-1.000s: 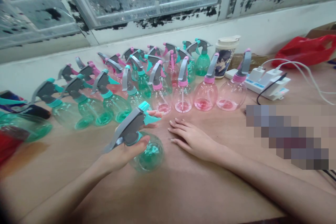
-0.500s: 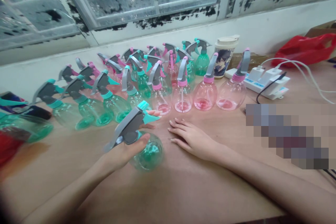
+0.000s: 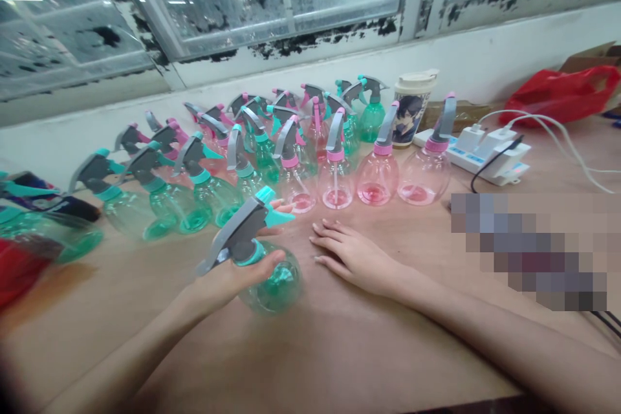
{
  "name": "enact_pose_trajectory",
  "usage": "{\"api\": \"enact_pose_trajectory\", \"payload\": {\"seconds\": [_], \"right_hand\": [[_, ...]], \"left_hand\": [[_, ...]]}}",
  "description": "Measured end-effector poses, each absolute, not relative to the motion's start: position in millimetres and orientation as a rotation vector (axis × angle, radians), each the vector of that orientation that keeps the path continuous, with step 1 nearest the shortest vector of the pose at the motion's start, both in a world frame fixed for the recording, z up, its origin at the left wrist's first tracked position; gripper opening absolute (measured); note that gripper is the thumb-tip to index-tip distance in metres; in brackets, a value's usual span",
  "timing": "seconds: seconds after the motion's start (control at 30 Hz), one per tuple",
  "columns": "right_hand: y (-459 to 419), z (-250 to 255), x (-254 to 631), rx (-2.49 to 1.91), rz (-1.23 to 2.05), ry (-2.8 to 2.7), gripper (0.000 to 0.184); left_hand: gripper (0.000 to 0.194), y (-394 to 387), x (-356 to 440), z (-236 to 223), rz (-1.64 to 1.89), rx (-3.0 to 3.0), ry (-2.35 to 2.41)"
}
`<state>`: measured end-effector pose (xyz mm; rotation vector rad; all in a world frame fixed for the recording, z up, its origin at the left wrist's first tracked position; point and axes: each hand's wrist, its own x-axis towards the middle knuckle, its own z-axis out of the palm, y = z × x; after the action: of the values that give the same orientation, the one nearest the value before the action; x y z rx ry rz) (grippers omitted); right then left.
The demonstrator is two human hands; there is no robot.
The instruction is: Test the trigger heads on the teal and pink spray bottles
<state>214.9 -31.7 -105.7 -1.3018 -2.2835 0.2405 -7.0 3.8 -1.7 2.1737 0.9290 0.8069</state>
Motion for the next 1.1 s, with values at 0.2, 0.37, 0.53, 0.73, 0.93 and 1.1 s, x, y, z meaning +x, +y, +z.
{"api": "enact_pose_trajectory", "payload": {"seconds": [0.2,0.37,0.53,0.73,0.93,1.1], "right_hand": [[-28.6,-109.8,215.7,-1.278,0.257,-2.293,0.045],[-26.7,-110.0,214.9,-1.274,0.257,-2.315,0.044],[-25.1,-115.2,215.9,-1.264,0.27,-2.309,0.042],[-23.8,-118.4,215.4,-1.323,0.231,-2.319,0.043],[-31.2,-106.4,205.7,-1.409,0.219,-2.371,0.046],[-38.6,-94.3,184.8,-1.399,0.289,-2.423,0.04]], "left_hand": [[0.052,-3.4,-13.7,3.4,0.707,2.177,1.023],[0.071,-7.6,-24.3,0.1,0.58,2.207,0.991],[0.059,-13.0,-44.7,-12.9,0.61,2.292,0.92],[0.058,-26.1,-58.9,-18.2,0.667,2.224,0.985],[0.059,-36.7,-103.6,-15.0,0.692,2.23,1.124],[0.063,-32.4,-186.9,-24.5,0.889,2.187,1.498]]}}
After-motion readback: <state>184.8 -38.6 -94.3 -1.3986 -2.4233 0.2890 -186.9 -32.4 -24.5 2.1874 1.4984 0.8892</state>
